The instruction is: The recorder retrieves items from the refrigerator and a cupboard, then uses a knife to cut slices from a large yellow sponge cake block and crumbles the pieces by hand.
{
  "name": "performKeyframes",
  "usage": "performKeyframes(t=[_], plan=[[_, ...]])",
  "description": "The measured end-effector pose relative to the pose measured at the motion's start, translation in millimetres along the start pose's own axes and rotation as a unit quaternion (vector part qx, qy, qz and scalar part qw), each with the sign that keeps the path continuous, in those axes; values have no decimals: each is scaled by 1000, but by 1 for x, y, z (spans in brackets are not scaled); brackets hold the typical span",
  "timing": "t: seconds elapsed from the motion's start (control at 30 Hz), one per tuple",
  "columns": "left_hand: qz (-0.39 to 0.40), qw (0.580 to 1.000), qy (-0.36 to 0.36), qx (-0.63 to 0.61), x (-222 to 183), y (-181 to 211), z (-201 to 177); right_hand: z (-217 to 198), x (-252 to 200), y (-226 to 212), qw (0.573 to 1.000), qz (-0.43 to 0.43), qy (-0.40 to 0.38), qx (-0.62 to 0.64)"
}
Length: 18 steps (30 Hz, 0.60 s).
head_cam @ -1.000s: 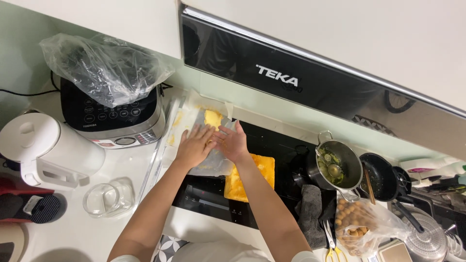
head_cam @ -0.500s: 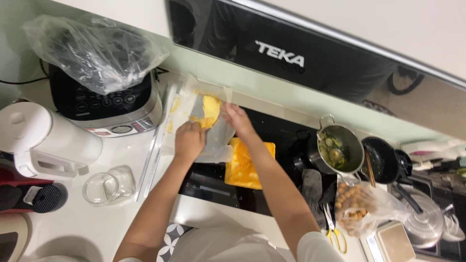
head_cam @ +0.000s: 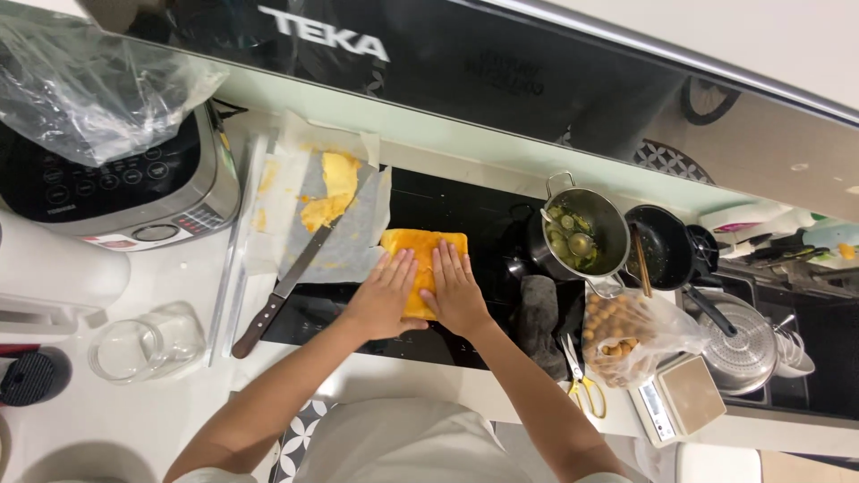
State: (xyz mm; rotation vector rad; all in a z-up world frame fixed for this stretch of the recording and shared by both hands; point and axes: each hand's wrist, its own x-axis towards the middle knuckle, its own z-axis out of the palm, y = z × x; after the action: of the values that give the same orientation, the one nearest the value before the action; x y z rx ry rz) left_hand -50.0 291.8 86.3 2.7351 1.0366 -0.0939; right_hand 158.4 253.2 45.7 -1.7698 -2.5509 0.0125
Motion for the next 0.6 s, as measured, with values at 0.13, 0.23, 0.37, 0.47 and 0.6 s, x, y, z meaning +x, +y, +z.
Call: performKeyframes(t=[0.13,0.23,0.37,0.47,0.6], plan=[[-20,928,72,-366,2,-22,22,-16,-6,10,973,32,10,229],[1,929,112,-353,-11,-14,22,-26,-15,6,964,10,25,264],[71,988,118,-66,-27,10,6,-28,-24,-7,985,-70,-19,154],[20,985,70,-158,-17,1,19,-23,-18,3,980,-59,-28,189],[6,979,161,-123,4,-8,14,-22,-2,8,979,-45,17,200]])
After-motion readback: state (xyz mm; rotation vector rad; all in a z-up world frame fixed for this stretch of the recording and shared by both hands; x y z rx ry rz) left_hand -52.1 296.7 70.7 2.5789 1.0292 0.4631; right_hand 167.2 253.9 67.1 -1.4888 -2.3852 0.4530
